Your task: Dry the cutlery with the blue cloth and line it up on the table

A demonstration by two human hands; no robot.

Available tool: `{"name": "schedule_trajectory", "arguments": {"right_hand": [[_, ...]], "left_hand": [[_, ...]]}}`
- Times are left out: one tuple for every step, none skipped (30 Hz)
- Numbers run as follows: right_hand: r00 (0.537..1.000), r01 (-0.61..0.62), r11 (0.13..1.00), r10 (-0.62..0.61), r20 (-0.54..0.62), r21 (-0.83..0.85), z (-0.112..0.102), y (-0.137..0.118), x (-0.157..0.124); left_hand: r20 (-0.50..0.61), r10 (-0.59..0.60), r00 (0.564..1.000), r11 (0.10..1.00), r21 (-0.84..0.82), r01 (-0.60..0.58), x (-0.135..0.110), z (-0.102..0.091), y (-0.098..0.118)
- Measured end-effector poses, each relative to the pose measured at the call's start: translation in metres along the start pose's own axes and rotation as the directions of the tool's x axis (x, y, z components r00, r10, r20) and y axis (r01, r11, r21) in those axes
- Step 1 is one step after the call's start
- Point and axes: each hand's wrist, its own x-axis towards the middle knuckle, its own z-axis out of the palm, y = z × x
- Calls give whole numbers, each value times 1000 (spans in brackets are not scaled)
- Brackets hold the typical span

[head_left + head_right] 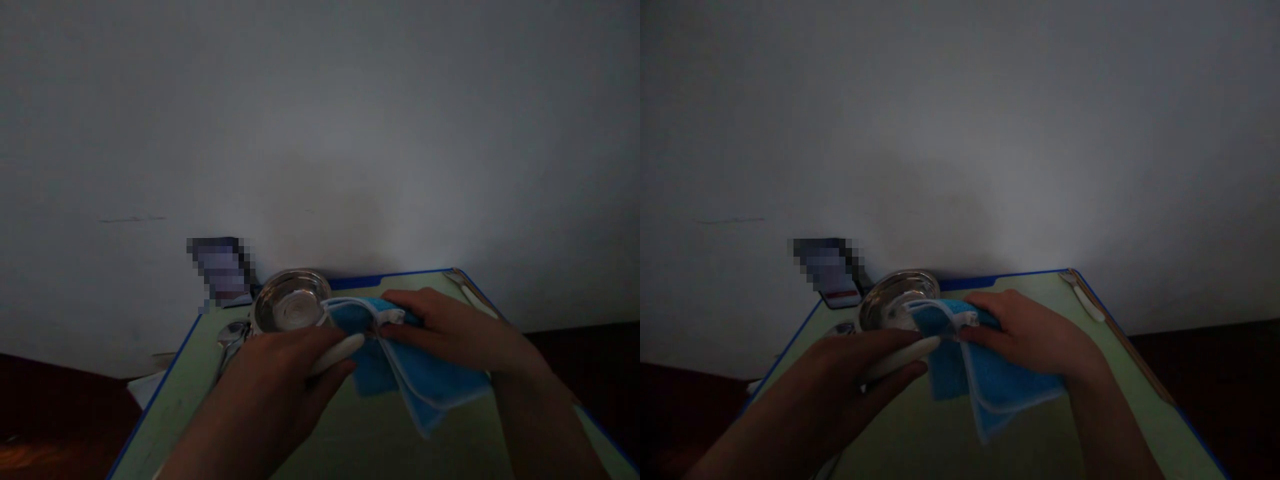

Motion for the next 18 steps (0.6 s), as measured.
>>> {"name": "schedule_trajectory", "arguments": {"right_hand": [[1000, -5, 1000, 5, -13, -10, 1, -1, 2], [1000, -2, 1000, 2, -25, -14, 2, -1, 3], [999, 5, 1000, -5, -35, -12, 2, -2, 4], [999, 10, 1000, -11, -40, -6, 2, -3, 4], [999, 13, 1000, -13, -44, -4, 1, -4, 4], [999, 11, 1000, -11, -51, -9, 1, -5, 4], [998, 3, 1000, -5, -60, -22, 1, -6, 4], [997, -5, 999, 2, -76, -38, 1, -7, 4], [995, -12, 999, 6, -100, -50, 2, -8, 4], [993, -12, 998, 6, -120, -55, 3, -9, 4], [991, -10, 999, 3, -133, -49, 4, -9, 4], [990, -5, 999, 0, -138, -37, 5, -10, 5], [991, -2, 1000, -1, -135, -22, 6, -10, 5], [992, 0, 1000, -1, -124, -7, 7, -9, 5], [995, 4, 1000, -3, -105, 8, 7, -9, 5], [997, 12, 1000, -10, -79, 22, 7, -8, 4], [999, 19, 999, -17, -51, 34, 7, -7, 4], [999, 31, 998, -30, -18, 47, 6, -5, 3]], "left_hand": [[2, -7, 1000, 1000, -4, 7, 0, 0, 0], [1, -11, 1000, 1000, -11, 11, 0, 0, 0], [-1, -12, 1000, 1000, -17, 12, 0, 0, 0], [-11, -10, 1000, 1000, -23, 9, -1, 0, 0], [-32, -3, 999, 1000, -26, 2, -1, 0, 0], [-51, 6, 999, 1000, -27, -7, -2, -1, 1], [-66, 11, 998, 1000, -26, -13, -2, -1, 1], [-74, 12, 997, 1000, -26, -14, -2, -1, 2], [-79, 9, 997, 1000, -29, -12, -2, -1, 3], [-83, 6, 997, 999, -33, -9, -2, 0, 4], [-91, 1, 996, 999, -36, -5, -2, 0, 4], [-103, -2, 995, 999, -38, -2, -2, 0, 5], [-112, -7, 994, 999, -38, 3, -2, 0, 5], [-108, -9, 994, 999, -40, 5, -2, -1, 4], [-98, -11, 995, 999, -42, 7, -2, -1, 4], [-80, -12, 997, 999, -47, 8, -2, -2, 3], [-63, -11, 998, 999, -53, 8, -1, -2, 2], [-45, -10, 999, 998, -58, 8, -1, -3, 1]]}}
